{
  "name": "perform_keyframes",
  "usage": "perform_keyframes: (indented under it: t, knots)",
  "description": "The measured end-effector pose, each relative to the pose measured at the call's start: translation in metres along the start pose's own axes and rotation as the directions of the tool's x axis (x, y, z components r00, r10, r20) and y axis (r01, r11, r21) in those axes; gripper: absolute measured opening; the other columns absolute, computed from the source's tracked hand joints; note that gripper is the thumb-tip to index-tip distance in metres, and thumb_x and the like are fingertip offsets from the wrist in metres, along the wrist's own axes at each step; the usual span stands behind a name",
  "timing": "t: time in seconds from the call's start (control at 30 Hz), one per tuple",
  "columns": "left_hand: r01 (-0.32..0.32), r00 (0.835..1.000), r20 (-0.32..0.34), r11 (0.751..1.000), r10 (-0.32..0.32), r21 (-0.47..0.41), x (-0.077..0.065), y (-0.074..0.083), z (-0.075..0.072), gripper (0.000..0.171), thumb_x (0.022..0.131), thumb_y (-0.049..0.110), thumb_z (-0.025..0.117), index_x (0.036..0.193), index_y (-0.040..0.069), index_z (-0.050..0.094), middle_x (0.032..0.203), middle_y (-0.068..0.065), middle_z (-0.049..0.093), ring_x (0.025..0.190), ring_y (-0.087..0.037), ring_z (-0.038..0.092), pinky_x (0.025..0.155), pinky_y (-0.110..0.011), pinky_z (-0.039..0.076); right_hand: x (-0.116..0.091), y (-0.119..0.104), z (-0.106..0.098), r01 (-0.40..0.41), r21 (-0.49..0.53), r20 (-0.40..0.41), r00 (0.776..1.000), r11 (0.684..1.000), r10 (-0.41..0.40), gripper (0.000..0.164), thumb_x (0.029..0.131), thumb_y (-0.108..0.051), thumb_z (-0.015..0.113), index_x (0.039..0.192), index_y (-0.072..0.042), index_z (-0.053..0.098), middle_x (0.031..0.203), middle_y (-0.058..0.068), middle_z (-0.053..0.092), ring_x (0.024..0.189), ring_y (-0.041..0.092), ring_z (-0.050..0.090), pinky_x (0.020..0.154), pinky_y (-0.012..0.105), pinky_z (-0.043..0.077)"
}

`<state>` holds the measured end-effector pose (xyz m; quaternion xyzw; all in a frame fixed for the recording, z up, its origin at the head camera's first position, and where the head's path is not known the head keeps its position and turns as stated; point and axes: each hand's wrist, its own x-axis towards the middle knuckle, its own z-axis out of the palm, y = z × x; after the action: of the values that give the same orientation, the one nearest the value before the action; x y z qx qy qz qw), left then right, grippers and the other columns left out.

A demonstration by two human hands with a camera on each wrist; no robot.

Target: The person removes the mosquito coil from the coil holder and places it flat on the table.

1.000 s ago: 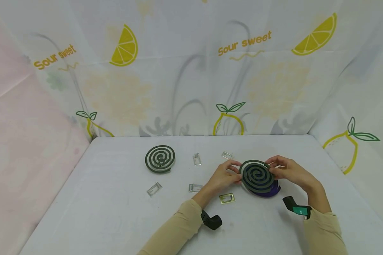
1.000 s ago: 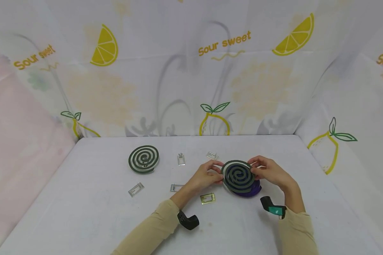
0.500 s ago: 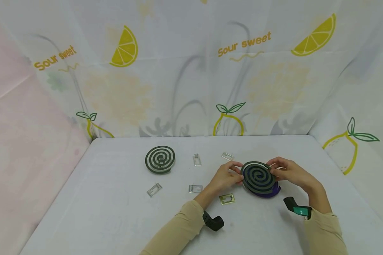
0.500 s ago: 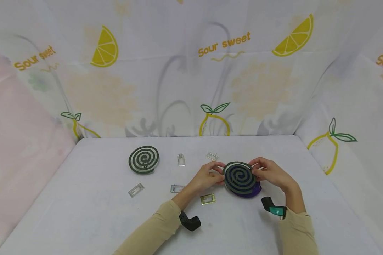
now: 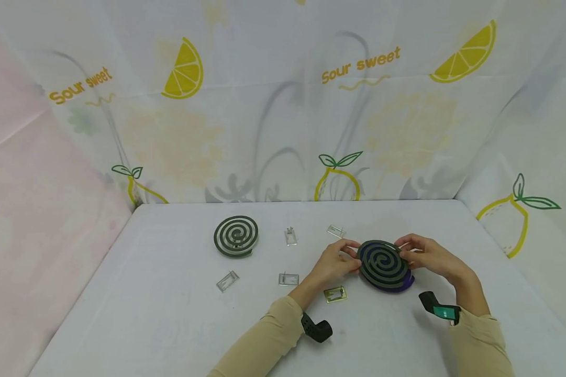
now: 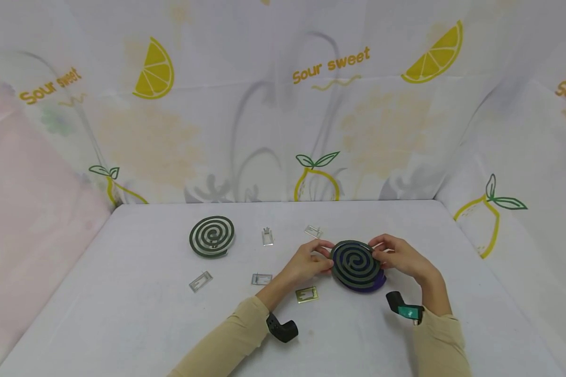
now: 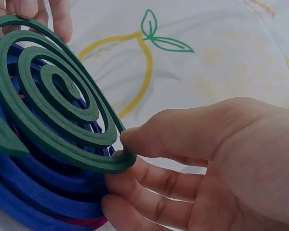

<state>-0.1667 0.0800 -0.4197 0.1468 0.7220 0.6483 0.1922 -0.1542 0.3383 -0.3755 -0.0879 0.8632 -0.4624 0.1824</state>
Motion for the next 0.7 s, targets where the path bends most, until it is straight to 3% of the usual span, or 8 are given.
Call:
perform_keyframes:
  t: [0.7]
  knots:
    - [-0.001, 1.000, 0.000, 0.998, 0.001, 0.063, 0.0010, -0.0031, 0.0017, 0.036, 0.085, 0.003, 0.066, 0.120, 0.005, 0.059, 0.098, -0.006, 0.061, 0.066, -0.007, 0.066, 0.060, -0.019, 0.052, 0.0006, 0.0037, 0.0010, -0.010, -0.043, -0.006, 1.000, 0.999, 0.009, 0.034, 0.094, -0.011, 0.052, 0.123, 0.006, 0.047, 0.103, 0.017, 0.054, 0.083, 0.010, 0.058, 0.072, 0.029, 0.054]
